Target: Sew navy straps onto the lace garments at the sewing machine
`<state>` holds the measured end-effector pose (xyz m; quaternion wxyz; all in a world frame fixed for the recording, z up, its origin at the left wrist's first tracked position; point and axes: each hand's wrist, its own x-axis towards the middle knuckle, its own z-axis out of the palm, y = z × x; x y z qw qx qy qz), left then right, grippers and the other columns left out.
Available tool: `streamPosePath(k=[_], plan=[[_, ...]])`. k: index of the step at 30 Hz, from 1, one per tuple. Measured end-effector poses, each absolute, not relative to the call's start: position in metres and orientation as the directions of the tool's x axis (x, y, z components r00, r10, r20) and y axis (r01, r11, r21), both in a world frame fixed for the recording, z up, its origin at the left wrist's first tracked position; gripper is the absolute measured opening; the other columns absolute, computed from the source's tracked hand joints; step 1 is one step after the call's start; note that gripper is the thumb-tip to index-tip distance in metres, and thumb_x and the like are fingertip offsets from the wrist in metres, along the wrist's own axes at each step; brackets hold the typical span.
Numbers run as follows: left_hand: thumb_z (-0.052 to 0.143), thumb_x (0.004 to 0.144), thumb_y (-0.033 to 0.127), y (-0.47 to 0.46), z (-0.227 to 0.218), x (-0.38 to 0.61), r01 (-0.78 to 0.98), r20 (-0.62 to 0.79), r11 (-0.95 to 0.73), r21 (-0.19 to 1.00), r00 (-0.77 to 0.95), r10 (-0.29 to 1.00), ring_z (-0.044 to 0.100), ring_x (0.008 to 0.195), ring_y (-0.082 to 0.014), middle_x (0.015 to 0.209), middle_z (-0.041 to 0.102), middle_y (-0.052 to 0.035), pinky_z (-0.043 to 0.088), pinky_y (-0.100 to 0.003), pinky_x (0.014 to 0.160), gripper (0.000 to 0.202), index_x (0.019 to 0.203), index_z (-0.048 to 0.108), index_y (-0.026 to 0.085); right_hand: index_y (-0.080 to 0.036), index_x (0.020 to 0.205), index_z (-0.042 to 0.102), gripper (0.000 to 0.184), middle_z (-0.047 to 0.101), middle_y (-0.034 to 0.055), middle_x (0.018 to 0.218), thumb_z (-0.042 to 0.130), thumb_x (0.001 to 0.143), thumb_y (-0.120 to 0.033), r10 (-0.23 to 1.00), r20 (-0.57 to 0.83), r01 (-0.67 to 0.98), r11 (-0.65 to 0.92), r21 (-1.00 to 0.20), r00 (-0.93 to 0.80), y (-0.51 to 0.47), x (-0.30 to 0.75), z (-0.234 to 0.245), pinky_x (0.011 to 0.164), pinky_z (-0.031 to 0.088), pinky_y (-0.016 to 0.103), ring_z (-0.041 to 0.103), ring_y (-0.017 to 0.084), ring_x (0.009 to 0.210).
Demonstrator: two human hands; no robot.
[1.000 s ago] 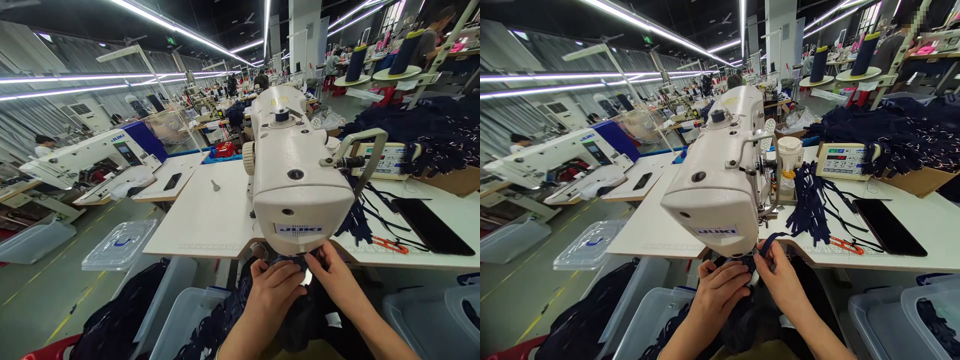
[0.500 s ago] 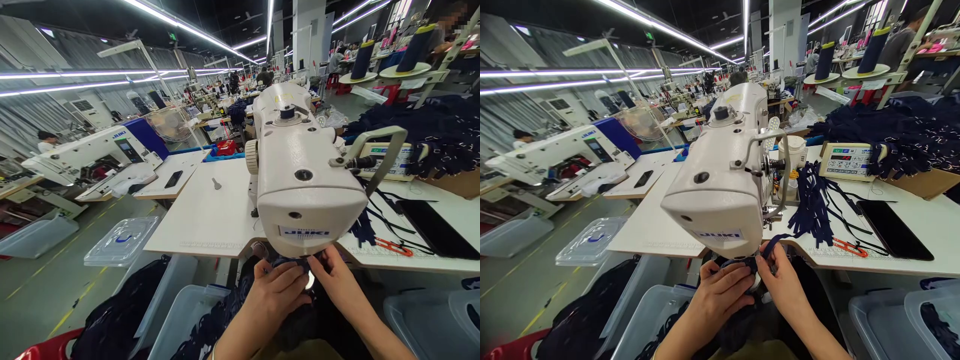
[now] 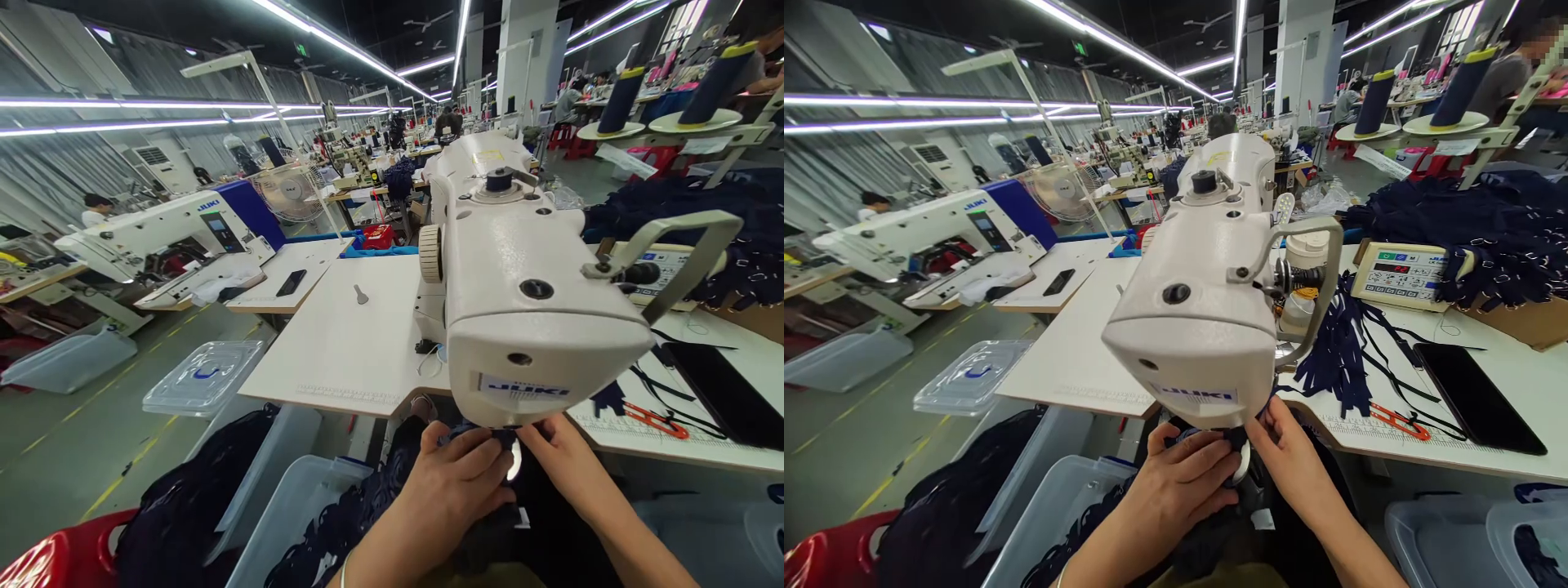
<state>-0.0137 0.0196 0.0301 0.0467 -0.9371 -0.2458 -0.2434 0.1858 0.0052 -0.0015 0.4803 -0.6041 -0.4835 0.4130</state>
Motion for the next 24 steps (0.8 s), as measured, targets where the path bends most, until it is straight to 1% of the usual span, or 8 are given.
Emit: streamPosePath(k=[5,6,8,11,13,18,21,24], plan=[[0.052,0.099,0.038,0.011,0.028,-0.006,0.575,0.545,-0.818,0.025,0.678,0.493,0.060,0.108,-0.0157,0.111,0.068,-0.0006,0.030,-0.034,0.095,0.027,0.119,0.061,0.022,-0.022,0.096,0.064,0.022,0.070,0.0052,0.092,0.059,0.080,-0.036,0.984,0.055,0.319,-0.001,-0.948,0.168,0.027,0.196,0.010,0.077,0.051,0.036,0.062,0.028,0.095],[0.052,0.099,0.038,0.010,0.026,-0.005,0.596,0.550,-0.803,0.009,0.668,0.502,0.059,0.108,-0.0161,0.111,0.067,-0.0013,0.031,-0.034,0.095,0.028,0.120,0.060,0.021,-0.022,0.095,0.065,0.023,0.070,0.0061,0.096,0.059,0.078,-0.035,0.984,0.081,0.336,0.023,-0.942,0.157,0.031,0.196,0.010,0.078,0.051,0.037,0.062,0.029,0.096],[0.053,0.098,0.040,0.007,0.021,-0.003,0.625,0.551,-0.780,-0.028,0.661,0.510,0.059,0.108,-0.0170,0.111,0.066,-0.0022,0.032,-0.033,0.094,0.031,0.122,0.060,0.021,-0.022,0.089,0.067,0.020,0.072,0.0076,0.098,0.058,0.076,-0.035,0.983,0.118,0.351,0.062,-0.934,0.138,0.038,0.196,0.008,0.080,0.052,0.039,0.063,0.030,0.096],[0.055,0.097,0.041,0.005,0.015,0.000,0.649,0.552,-0.759,-0.059,0.655,0.516,0.057,0.110,-0.0181,0.111,0.064,-0.0027,0.033,-0.033,0.094,0.034,0.123,0.060,0.020,-0.024,0.074,0.067,0.016,0.074,0.0095,0.090,0.059,0.072,-0.037,0.983,0.117,0.372,0.058,-0.926,0.140,0.045,0.196,0.002,0.076,0.053,0.042,0.065,0.031,0.086],[0.055,0.096,0.042,0.003,0.014,0.002,0.662,0.559,-0.746,-0.068,0.645,0.522,0.056,0.111,-0.0184,0.111,0.063,-0.0030,0.032,-0.033,0.095,0.035,0.123,0.060,0.020,-0.026,0.068,0.066,0.015,0.075,0.0097,0.084,0.060,0.069,-0.039,0.982,0.118,0.381,0.054,-0.923,0.148,0.048,0.196,-0.002,0.077,0.053,0.045,0.065,0.032,0.081],[0.055,0.097,0.040,0.003,0.019,0.007,0.688,0.563,-0.722,-0.065,0.623,0.543,0.055,0.112,-0.0186,0.114,0.062,-0.0033,0.031,-0.032,0.097,0.035,0.124,0.060,0.020,-0.029,0.060,0.061,0.019,0.073,0.0091,0.074,0.064,0.063,-0.047,0.978,0.150,0.384,0.084,-0.919,0.146,0.055,0.194,-0.001,0.089,0.049,0.053,0.064,0.038,0.094],[0.051,0.099,0.038,0.003,0.020,0.008,0.686,0.582,-0.726,-0.048,0.610,0.537,0.054,0.113,-0.0180,0.115,0.062,-0.0031,0.030,-0.032,0.097,0.032,0.122,0.061,0.019,-0.029,0.057,0.059,0.021,0.073,0.0105,0.075,0.065,0.060,-0.049,0.975,0.175,0.399,0.107,-0.911,0.139,0.058,0.193,0.002,0.087,0.049,0.056,0.062,0.040,0.099],[0.049,0.100,0.037,0.003,0.019,0.009,0.682,0.600,-0.731,-0.032,0.598,0.532,0.054,0.113,-0.0173,0.115,0.063,-0.0024,0.029,-0.033,0.098,0.030,0.119,0.062,0.019,-0.029,0.058,0.060,0.017,0.072,0.0108,0.076,0.062,0.061,-0.047,0.970,0.208,0.422,0.137,-0.896,0.127,0.060,0.193,0.003,0.084,0.051,0.055,0.060,0.040,0.104]])
